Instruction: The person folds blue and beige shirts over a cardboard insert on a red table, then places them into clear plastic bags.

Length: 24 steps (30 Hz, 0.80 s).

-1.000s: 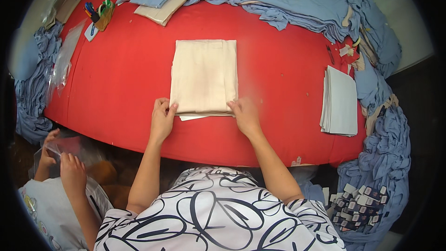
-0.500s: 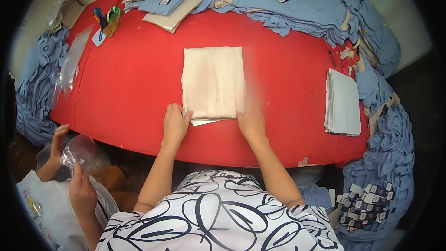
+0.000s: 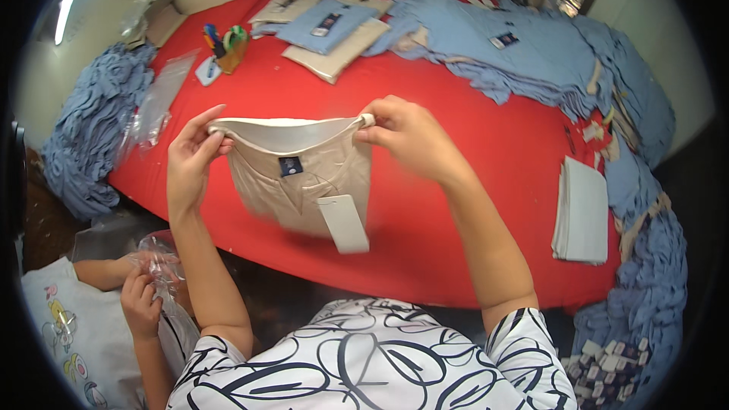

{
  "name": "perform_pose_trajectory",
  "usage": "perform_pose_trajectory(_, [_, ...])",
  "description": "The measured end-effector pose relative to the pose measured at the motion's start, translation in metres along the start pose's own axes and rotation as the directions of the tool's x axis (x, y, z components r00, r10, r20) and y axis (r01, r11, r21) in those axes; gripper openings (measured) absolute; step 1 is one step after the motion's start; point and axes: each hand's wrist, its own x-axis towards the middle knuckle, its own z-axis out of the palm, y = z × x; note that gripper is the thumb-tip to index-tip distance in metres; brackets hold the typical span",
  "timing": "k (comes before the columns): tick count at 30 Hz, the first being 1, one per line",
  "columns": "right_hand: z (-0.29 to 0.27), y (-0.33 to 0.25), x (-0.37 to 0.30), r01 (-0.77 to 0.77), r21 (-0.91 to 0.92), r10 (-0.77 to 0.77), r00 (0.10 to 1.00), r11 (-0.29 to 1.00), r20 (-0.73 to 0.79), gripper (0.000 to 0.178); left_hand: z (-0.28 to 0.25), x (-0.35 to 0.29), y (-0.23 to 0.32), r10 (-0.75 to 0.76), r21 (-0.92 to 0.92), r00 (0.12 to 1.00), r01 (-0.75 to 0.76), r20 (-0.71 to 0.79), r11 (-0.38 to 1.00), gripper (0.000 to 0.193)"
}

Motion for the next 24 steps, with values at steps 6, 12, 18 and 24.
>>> perform_pose_trajectory(6, [0.135,0.118,0.114,-0.261,0.552,0.162,0.961,0.792,0.223,0.013,-0.099,0.082,-0.110,-0.348,0.404,0.932,0.360,-0.106,0.841,0.019])
perform_pose_trajectory(12, [0.221,0.136,0.200,-0.379,0.653,0.361,0.917,0.656,0.169,0.009,-0.138,0.149,-0.169,-0.170,0.651,0.911,0.390,-0.376,0.651,0.026])
perform_pose_trajectory(18, [0.236,0.155,0.236,-0.415,0.655,0.444,0.886,0.631,0.133,0.006,-0.048,0.061,-0.145,-0.238,0.900,0.928,0.347,-0.288,0.265,0.066])
perform_pose_trajectory(24, [0.240,0.166,0.237,-0.397,0.585,0.408,0.905,0.707,0.121,0.021,-0.051,0.036,-0.165,-0.125,0.857,0.938,0.345,-0.322,0.382,0.044])
